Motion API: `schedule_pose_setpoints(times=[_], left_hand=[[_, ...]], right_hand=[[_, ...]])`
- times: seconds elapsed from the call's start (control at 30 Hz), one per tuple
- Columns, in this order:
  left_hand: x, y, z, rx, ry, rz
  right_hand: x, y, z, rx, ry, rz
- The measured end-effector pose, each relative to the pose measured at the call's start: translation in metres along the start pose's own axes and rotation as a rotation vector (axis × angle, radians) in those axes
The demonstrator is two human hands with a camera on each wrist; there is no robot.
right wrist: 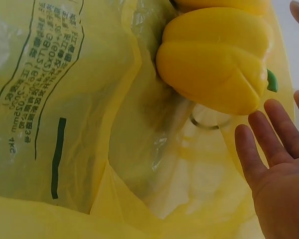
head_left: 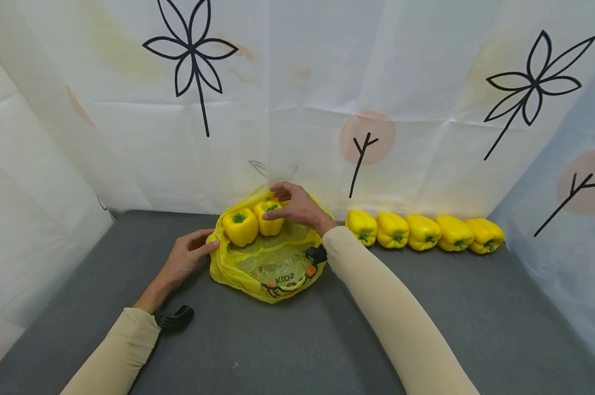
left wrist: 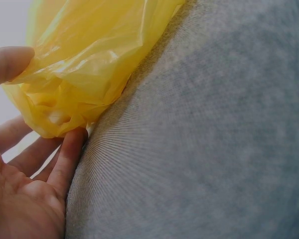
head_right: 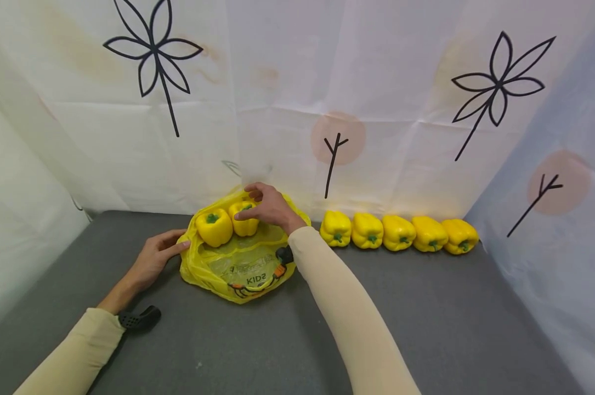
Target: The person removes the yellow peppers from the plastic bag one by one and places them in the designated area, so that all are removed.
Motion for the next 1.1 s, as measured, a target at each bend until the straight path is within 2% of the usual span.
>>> schedule_pose_setpoints(times=[0.57,1.1], left_hand=[[0.0038,0.0001,0.0004,0.010,-0.028,-0.022],[0.0050,0.0011,-0.0001,0.004,-0.023,-0.023]], right_hand=[[0.0058,-0.0028,0.0046,-0.039,0.027,0.051],[0.0091,-0.0003,0.0099,-0.048,0.112,0.074]])
Point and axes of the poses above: each hand's wrist, its own y-axis away from the middle knuckle, its own z-axis out of the palm, x = y × z, the point moved 2 cm from there along -y, towards the middle knuckle, and after that the axes turned 1 degree about z, right-handed, at the moved point
